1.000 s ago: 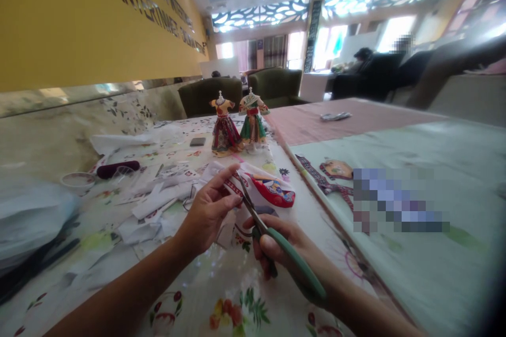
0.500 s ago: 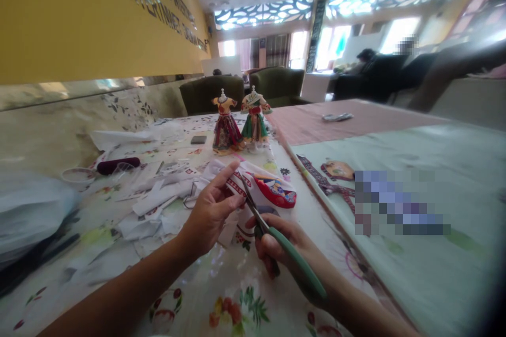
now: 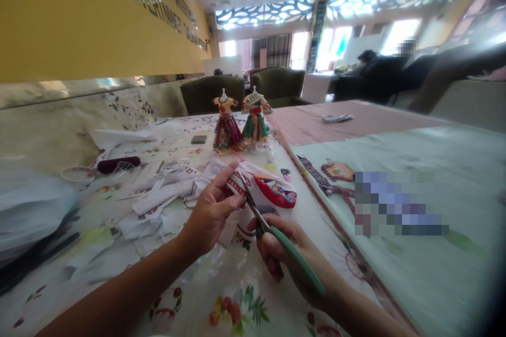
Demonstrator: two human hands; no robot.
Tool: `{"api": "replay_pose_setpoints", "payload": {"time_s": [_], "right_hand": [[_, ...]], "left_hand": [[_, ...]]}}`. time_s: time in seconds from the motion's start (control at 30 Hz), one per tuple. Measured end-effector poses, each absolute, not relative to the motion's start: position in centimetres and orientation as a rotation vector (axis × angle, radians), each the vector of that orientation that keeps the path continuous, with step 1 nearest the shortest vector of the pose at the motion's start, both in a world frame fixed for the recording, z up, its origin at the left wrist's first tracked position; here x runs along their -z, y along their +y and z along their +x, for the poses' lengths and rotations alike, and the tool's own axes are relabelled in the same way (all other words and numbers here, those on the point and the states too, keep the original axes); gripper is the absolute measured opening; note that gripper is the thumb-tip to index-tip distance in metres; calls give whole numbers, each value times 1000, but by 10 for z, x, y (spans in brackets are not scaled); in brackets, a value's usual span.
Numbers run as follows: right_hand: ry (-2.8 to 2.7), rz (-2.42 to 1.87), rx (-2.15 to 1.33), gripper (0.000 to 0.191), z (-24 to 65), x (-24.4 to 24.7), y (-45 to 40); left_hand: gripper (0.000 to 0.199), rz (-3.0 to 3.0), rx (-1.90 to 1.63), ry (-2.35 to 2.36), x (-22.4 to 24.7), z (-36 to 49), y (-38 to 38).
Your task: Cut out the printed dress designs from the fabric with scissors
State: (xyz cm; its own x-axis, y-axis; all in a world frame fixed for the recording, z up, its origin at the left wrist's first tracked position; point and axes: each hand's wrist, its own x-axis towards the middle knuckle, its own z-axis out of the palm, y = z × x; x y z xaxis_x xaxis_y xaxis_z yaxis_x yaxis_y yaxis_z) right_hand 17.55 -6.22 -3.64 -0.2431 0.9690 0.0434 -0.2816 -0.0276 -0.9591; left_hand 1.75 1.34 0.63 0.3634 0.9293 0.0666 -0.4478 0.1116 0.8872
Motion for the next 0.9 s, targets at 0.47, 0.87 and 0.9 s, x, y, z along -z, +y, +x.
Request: {"api": "replay_pose_setpoints", "payload": {"time_s": [0.47, 0.87, 0.9], "right_hand": [[-1207, -900, -1541, 63, 178, 27, -65], [-1251, -868, -1527, 59, 181, 23, -63], [-1247, -873, -1527, 58, 181, 24, -63]], "left_hand": [[79, 1098, -1090, 574, -8, 12, 17], [79, 1203, -962, 562, -12, 1, 26], [80, 1210, -954, 564, -12, 1, 27]]}}
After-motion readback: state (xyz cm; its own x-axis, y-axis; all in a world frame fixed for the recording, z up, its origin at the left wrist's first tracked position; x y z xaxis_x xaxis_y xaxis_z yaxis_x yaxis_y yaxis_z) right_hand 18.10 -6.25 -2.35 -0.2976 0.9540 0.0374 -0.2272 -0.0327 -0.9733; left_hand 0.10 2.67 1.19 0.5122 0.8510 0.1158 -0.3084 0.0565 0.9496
